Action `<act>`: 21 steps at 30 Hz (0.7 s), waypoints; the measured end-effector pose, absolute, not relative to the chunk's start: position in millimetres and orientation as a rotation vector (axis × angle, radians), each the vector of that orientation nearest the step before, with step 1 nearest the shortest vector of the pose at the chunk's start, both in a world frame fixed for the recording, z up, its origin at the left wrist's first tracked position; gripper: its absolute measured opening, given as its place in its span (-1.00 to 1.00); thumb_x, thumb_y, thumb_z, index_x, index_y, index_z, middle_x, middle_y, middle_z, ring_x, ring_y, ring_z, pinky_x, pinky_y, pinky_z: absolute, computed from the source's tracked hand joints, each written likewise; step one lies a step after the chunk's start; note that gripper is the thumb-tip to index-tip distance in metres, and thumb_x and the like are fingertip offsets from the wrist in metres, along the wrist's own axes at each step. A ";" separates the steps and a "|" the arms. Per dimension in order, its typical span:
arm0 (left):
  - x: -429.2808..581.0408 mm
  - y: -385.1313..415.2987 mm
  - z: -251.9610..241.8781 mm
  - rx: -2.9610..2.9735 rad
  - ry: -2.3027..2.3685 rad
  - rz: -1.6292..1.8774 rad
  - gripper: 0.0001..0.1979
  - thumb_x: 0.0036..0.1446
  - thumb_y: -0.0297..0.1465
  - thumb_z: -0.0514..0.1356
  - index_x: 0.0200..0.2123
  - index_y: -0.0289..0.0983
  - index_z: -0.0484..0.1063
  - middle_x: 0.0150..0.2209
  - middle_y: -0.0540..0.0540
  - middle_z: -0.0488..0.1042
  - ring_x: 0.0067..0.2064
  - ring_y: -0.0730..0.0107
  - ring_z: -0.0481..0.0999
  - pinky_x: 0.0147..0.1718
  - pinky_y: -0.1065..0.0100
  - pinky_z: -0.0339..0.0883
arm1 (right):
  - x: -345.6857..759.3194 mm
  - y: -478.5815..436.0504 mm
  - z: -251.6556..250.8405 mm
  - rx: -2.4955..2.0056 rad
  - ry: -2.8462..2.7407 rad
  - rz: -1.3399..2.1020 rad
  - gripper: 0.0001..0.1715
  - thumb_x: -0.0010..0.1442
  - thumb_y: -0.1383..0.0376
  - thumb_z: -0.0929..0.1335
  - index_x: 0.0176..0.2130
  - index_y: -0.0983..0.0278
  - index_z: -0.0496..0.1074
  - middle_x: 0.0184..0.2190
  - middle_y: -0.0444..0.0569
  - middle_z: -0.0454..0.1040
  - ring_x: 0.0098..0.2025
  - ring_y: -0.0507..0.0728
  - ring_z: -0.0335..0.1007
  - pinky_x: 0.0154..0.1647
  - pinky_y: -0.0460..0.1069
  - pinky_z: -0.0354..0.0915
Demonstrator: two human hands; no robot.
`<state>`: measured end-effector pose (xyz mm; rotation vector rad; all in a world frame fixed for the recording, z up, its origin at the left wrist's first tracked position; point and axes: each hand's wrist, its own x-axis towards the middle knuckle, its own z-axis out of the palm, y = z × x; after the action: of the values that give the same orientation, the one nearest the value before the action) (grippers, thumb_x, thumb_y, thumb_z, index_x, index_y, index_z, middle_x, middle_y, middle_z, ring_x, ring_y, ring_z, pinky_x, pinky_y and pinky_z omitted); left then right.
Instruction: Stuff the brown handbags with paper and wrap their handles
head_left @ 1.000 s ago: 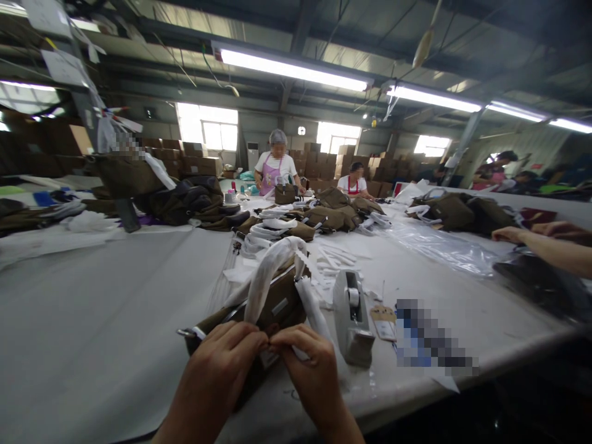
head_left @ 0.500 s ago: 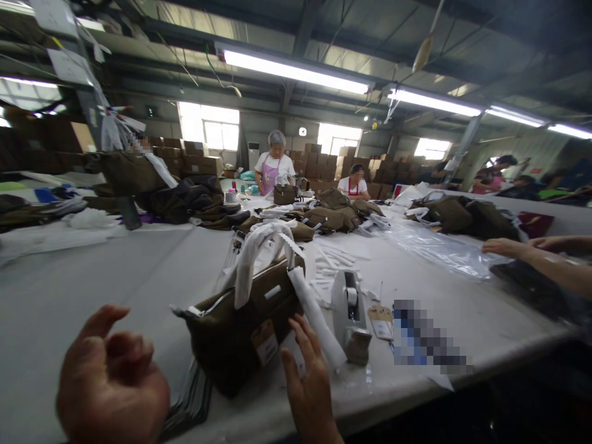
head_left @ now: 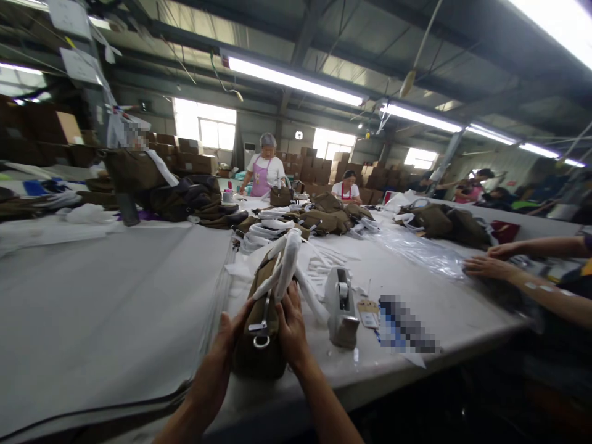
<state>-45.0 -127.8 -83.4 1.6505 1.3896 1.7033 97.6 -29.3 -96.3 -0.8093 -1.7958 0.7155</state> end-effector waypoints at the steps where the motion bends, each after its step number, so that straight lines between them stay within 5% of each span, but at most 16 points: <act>1: -51.1 -130.1 -82.5 1.578 1.392 1.736 -0.33 0.48 -0.04 -0.35 0.43 -0.16 0.17 0.33 -0.20 0.37 0.33 0.23 0.39 0.18 0.14 0.47 | 98.6 -33.4 -92.3 -0.820 -1.738 0.745 -0.27 0.45 -0.13 0.14 0.38 0.18 0.27 0.50 0.02 -0.02 0.55 0.32 -0.26 0.52 0.36 -0.24; 4: -61.3 -128.9 -77.3 1.254 1.364 1.797 -0.35 0.47 0.00 -0.29 0.47 -0.10 0.04 0.48 -0.11 0.05 0.48 0.19 0.06 0.40 -0.02 0.08 | 95.5 -55.4 -83.5 -0.876 -1.506 0.812 -0.23 0.48 -0.11 0.08 0.44 0.24 0.15 0.49 0.05 0.02 0.55 0.26 -0.25 0.53 0.32 -0.28; 7: -47.4 -116.3 -74.6 1.156 1.245 1.704 -0.27 0.38 0.15 -0.15 0.44 -0.10 0.13 0.50 -0.06 0.00 0.51 0.10 -0.09 0.46 -0.04 -0.26 | 83.2 -78.4 -77.9 -0.947 -1.384 0.893 -0.12 0.44 -0.19 0.08 0.47 0.27 0.07 0.50 0.08 -0.03 0.55 0.30 -0.27 0.53 0.33 -0.26; 11: -24.8 -103.5 -80.8 1.244 1.139 1.617 -0.08 0.28 0.27 -0.25 0.41 -0.21 0.21 0.47 -0.13 0.11 0.49 -0.02 -0.02 0.46 -0.02 -0.16 | 73.7 -87.3 -59.2 -0.952 -1.425 0.951 -0.13 0.39 -0.23 0.16 0.44 0.20 0.16 0.48 0.04 0.06 0.54 0.35 -0.25 0.52 0.36 -0.27; 16: -51.1 -104.3 -88.8 1.186 1.209 1.588 -0.21 0.37 0.16 -0.25 0.48 -0.12 0.04 0.41 -0.10 0.25 0.48 -0.03 0.02 0.43 -0.14 -0.04 | 93.4 -67.8 -0.9 -0.821 -1.521 1.081 -0.18 0.32 -0.10 0.38 0.41 0.11 0.20 0.43 0.00 0.19 0.46 0.31 0.05 0.48 0.23 -0.02; 19: -66.2 -98.3 -94.6 1.187 1.253 1.556 -0.27 0.36 0.16 -0.17 0.40 -0.07 0.22 0.33 -0.09 0.38 0.47 -0.11 0.04 0.38 -0.26 0.04 | 95.5 -47.0 35.7 -0.735 -1.385 1.350 -0.38 0.22 -0.08 0.47 0.12 0.20 0.47 -0.06 0.03 0.59 0.00 0.23 0.51 0.13 0.12 0.38; 21: -69.1 -93.4 -102.5 1.185 1.280 1.529 -0.28 0.33 0.18 -0.11 0.29 -0.09 0.40 0.30 -0.10 0.42 0.44 -0.19 0.12 0.34 -0.28 0.15 | 89.3 -25.4 56.5 -0.628 -1.186 1.569 -0.40 0.18 -0.12 0.48 0.00 0.24 0.50 -0.51 -0.19 0.41 -0.45 0.04 0.36 -0.26 -0.02 0.41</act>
<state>-69.1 -93.4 -102.5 1.1850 1.2800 1.5287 89.3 -25.4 56.5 -0.6279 -1.1858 1.5692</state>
